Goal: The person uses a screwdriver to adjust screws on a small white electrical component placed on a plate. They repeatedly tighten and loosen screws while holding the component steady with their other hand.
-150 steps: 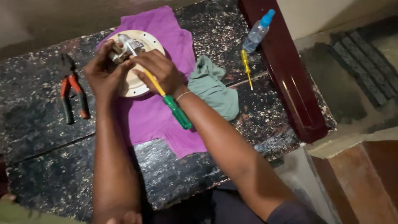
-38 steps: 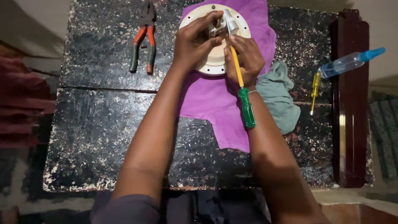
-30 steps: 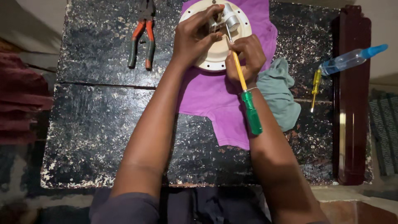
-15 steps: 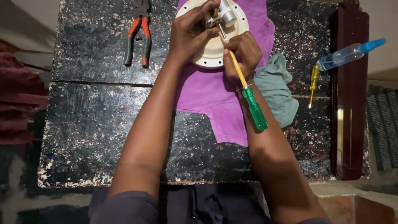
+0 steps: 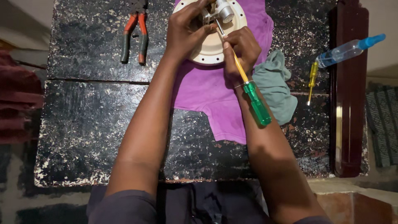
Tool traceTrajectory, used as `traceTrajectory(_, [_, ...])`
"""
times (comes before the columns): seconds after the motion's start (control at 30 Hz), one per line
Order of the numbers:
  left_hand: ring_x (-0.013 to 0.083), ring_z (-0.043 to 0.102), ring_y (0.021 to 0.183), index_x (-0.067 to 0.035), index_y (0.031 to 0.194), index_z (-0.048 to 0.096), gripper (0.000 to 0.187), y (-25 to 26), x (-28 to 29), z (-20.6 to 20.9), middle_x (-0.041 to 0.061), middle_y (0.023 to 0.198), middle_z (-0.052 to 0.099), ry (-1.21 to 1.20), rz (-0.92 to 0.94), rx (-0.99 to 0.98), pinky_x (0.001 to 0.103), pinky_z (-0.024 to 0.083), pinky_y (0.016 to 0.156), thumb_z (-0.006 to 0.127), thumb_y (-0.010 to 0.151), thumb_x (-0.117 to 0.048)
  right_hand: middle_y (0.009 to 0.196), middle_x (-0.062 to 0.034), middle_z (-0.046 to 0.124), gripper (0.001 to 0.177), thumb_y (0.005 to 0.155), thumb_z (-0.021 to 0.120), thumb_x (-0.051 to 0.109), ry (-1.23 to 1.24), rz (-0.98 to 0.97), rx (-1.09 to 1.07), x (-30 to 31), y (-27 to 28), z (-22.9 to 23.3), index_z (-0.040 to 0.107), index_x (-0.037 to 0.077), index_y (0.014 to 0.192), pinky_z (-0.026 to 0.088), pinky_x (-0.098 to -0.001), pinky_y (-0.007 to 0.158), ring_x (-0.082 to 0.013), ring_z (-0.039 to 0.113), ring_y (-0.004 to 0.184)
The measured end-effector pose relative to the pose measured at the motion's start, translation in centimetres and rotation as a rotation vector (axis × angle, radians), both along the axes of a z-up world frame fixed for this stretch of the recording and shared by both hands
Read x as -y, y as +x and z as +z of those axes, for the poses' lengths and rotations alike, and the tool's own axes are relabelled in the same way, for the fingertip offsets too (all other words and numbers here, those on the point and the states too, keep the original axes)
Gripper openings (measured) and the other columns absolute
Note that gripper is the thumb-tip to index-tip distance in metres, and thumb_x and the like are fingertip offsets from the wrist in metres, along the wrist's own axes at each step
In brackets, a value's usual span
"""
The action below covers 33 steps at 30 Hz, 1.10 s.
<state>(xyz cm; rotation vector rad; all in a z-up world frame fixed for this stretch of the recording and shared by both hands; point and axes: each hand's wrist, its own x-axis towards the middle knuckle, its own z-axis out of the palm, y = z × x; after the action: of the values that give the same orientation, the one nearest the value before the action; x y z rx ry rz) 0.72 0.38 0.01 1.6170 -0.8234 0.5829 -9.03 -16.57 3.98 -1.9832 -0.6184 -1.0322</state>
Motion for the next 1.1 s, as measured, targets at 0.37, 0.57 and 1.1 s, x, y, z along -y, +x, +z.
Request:
traceTrajectory(0.37, [0.0190,0.076,0.091,-0.007,0.134,0.067,0.060,0.5,0.0,-0.6,0.009,0.110,0.076,-0.017,-0.008,0.003,0.033,0.060,0.078,0.097,0.083,-0.013,0.083,-0.0157,0.065,0.003,0.083,0.064,-0.003,0.018,-0.007,-0.003,0.2,0.1,-0.2,0.063,-0.004,0.086,0.048,-0.0389,0.071,-0.0296,0.062,0.076])
traceTrajectory(0.57, [0.0186,0.075,0.087,-0.008,0.133,0.068,0.061,0.5,0.0,-0.1,0.008,0.105,0.077,0.041,0.023,-0.096,0.033,0.059,0.076,0.097,0.080,-0.011,0.083,-0.0149,0.065,0.002,0.085,0.064,-0.002,0.030,-0.021,-0.032,-0.2,0.1,0.2,0.063,-0.003,0.087,0.048,-0.0386,0.070,-0.0301,0.063,0.077])
traceTrajectory(1.1, [0.0204,0.077,0.103,-0.016,0.141,0.064,0.068,-0.2,-0.1,1.1,0.009,0.119,0.076,-0.023,-0.031,-0.090,0.033,0.061,0.090,0.094,0.081,-0.008,0.087,-0.0154,0.064,0.008,0.086,0.067,-0.001,0.000,-0.093,-0.045,-0.9,-0.2,0.5,0.064,-0.003,0.093,0.050,-0.0384,0.075,-0.0302,0.063,0.080])
